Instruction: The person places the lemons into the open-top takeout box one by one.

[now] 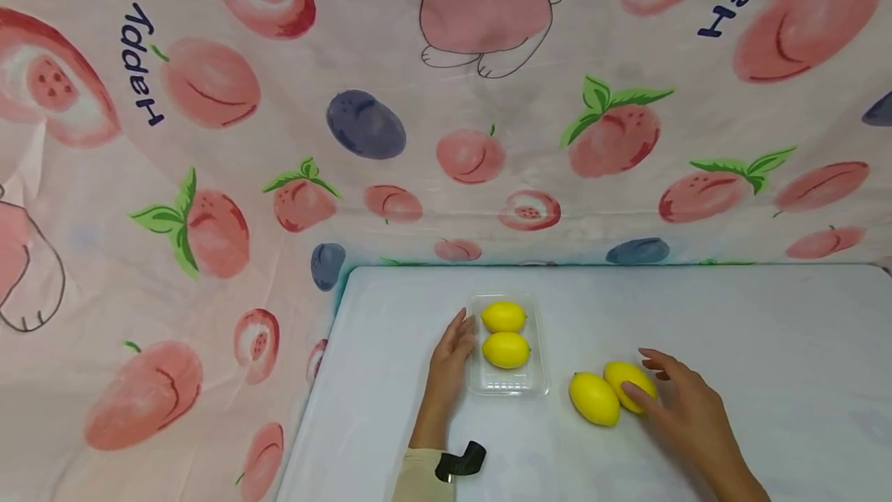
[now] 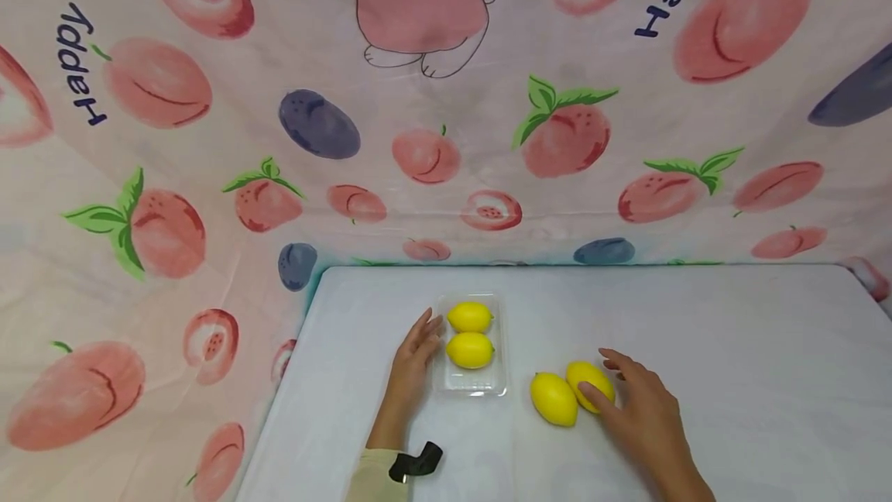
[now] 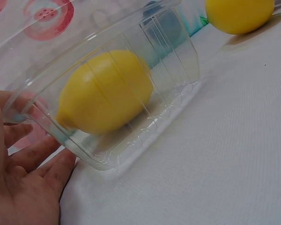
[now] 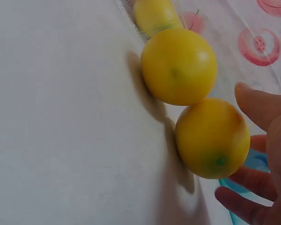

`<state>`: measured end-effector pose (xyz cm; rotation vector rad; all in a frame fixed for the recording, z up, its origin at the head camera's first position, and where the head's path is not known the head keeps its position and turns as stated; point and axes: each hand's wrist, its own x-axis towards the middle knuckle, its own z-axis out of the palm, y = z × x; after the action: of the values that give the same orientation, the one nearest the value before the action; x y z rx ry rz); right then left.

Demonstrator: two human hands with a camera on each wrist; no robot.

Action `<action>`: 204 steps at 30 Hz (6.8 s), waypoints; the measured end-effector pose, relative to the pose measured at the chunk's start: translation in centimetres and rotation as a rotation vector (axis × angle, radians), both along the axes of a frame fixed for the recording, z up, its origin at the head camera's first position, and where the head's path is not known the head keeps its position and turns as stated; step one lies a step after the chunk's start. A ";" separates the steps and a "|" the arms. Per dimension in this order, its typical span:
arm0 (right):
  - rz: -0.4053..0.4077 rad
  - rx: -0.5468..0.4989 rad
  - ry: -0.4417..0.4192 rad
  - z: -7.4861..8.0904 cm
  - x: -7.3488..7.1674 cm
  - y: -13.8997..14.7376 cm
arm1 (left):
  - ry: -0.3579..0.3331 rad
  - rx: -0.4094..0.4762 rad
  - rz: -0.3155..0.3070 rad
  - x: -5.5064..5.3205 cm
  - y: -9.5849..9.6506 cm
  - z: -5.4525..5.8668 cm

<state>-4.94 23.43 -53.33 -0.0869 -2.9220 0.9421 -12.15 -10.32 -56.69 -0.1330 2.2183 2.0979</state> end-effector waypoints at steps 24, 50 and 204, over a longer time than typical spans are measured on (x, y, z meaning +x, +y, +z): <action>0.072 0.021 0.011 -1.7 0.4 0.5 | 0.004 -0.031 0.006 -0.2 0.1 -0.6; -0.103 -0.074 0.078 -0.4 0.8 -0.3 | 0.007 -0.005 0.007 -0.3 0.0 -0.3; 0.150 -0.144 0.210 3.5 -4.3 -7.5 | 0.007 -0.013 -0.007 -0.6 0.0 -0.3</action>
<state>-9.22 15.90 -49.83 0.2140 -2.6955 1.1090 -12.74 -10.27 -56.98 -0.1188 2.2336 2.0838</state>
